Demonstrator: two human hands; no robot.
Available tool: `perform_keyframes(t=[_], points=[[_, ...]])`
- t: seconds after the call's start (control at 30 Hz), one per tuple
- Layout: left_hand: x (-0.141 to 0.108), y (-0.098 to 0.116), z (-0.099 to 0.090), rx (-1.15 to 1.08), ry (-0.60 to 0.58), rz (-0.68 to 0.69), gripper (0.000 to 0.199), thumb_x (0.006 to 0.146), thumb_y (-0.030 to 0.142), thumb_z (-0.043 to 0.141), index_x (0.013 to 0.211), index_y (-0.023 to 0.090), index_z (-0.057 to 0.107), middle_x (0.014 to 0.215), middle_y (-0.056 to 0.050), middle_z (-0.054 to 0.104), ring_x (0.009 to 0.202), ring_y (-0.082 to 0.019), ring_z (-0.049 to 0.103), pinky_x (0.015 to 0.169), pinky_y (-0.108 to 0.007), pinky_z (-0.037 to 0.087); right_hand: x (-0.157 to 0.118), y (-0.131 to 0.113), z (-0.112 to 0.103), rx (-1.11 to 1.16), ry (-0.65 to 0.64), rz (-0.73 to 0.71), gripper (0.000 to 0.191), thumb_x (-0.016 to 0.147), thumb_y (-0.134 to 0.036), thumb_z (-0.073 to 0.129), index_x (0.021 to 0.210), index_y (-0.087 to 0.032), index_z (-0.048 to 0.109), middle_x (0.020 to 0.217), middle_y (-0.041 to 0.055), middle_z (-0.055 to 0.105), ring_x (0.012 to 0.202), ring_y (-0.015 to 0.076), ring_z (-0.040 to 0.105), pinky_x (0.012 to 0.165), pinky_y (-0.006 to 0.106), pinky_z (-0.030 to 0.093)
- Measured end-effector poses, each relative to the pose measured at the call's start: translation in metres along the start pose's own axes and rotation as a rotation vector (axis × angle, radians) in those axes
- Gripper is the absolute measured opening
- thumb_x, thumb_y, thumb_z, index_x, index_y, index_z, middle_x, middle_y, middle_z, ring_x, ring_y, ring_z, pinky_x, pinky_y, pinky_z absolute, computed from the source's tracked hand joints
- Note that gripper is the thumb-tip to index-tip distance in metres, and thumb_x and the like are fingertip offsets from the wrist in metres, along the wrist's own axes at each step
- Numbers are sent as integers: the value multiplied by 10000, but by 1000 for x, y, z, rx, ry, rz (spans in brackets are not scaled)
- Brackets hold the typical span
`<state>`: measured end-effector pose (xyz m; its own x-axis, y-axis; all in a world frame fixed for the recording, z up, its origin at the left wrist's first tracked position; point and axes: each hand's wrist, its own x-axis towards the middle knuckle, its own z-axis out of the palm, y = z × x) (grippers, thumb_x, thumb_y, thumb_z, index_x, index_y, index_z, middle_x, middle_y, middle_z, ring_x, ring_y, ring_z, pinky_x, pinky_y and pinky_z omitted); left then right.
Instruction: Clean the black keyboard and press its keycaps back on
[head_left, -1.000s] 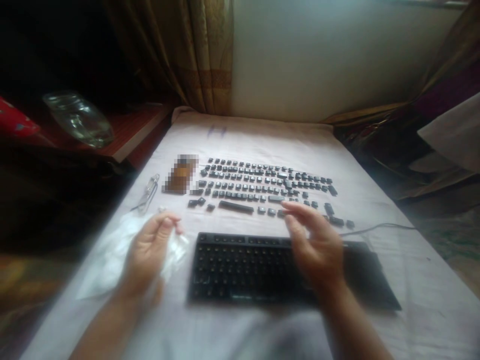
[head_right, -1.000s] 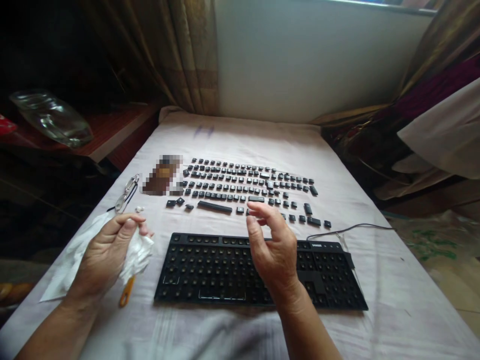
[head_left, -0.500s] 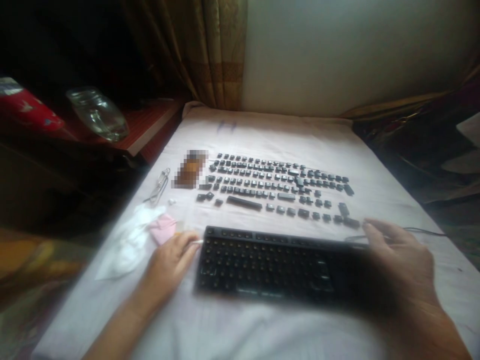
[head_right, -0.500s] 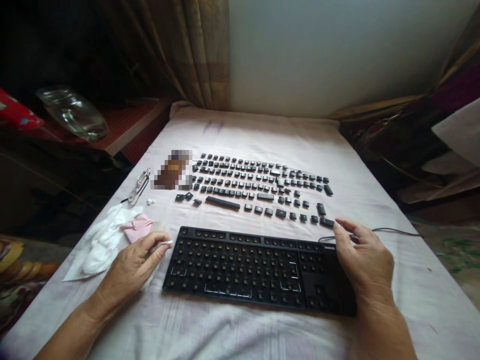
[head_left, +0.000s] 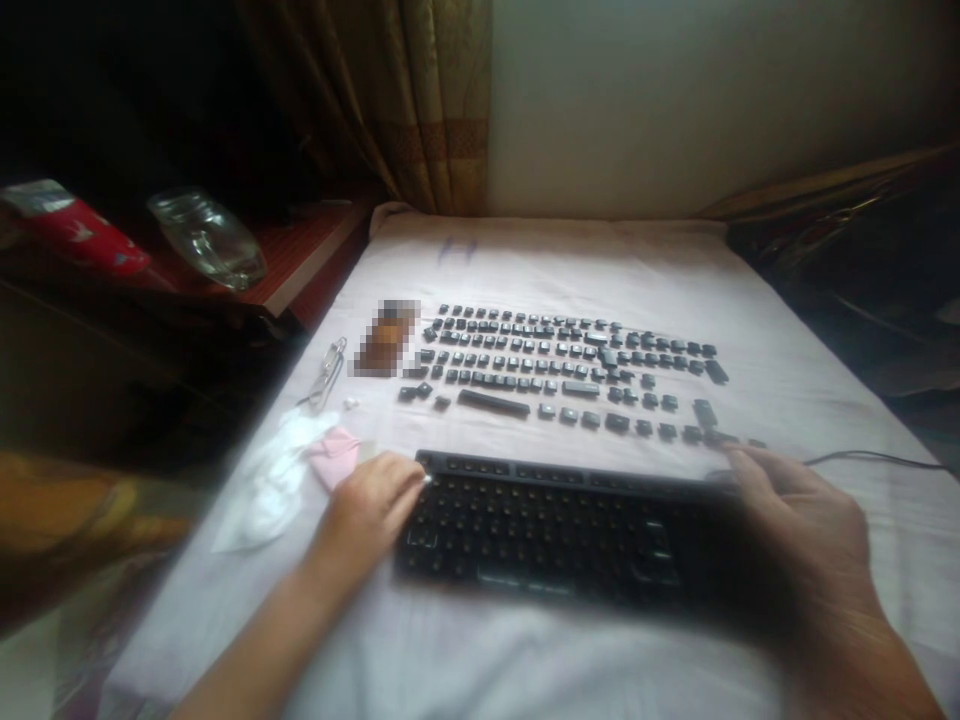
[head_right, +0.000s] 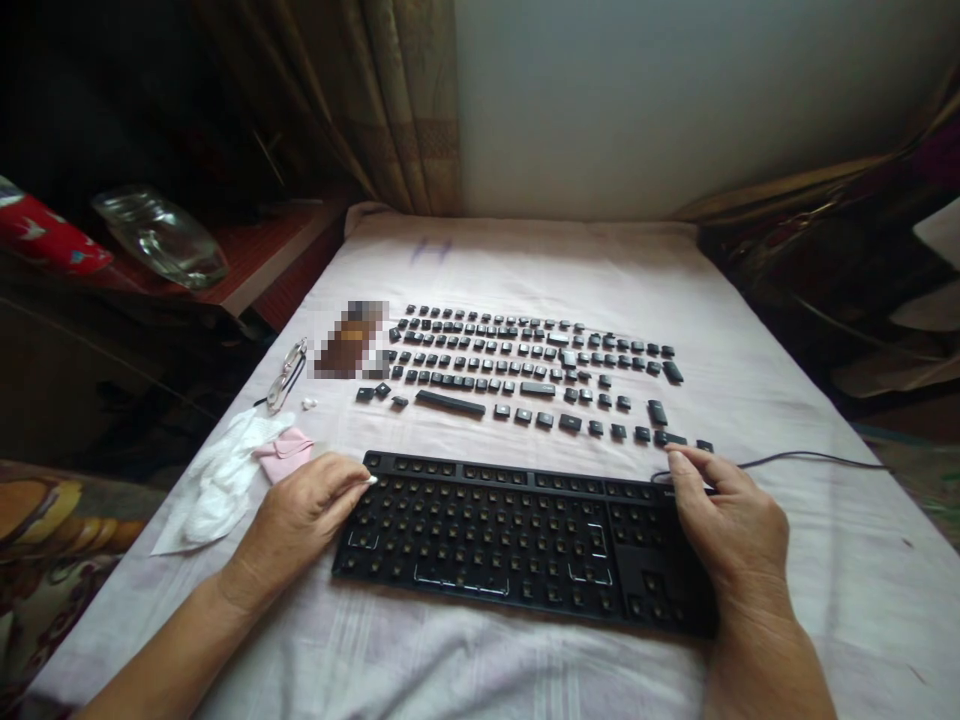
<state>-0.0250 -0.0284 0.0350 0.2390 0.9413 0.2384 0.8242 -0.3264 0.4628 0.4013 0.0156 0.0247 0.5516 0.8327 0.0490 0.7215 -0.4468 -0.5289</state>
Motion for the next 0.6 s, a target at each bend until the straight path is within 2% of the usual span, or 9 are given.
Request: perform_keyframes(t=[0.2, 0.37, 0.53, 0.6], points=[[5, 10, -1, 114, -118, -58, 178, 964, 202, 489, 925, 217, 662, 896, -22, 658, 827, -181, 629, 781, -328, 493, -4, -8, 1, 30, -21, 70, 526, 702, -543, 541, 1044, -218, 773, 1096, 121, 750, 1111, 385, 663, 996, 512, 478], [9, 22, -7, 200, -247, -85, 197, 962, 197, 486, 862, 214, 656, 872, -26, 637, 832, -189, 627, 750, -318, 469, -5, -14, 0, 29, -28, 67, 521, 675, -556, 541, 996, -222, 779, 1051, 115, 758, 1063, 387, 674, 970, 501, 487], [9, 22, -8, 131, -284, -112, 198, 969, 207, 478, 893, 215, 662, 902, -29, 650, 849, -182, 627, 778, -320, 472, -10, -12, 1, 21, -17, 30, 435, 716, -532, 571, 959, -240, 783, 944, 87, 774, 912, 351, 706, 864, 462, 525], [7, 22, -6, 85, -278, -99, 205, 970, 212, 472, 899, 214, 664, 907, -29, 656, 851, -174, 626, 784, -313, 478, -11, -8, 3, 1, 20, -37, 386, 745, -512, 575, 928, -246, 787, 897, 70, 777, 852, 323, 715, 816, 426, 535]])
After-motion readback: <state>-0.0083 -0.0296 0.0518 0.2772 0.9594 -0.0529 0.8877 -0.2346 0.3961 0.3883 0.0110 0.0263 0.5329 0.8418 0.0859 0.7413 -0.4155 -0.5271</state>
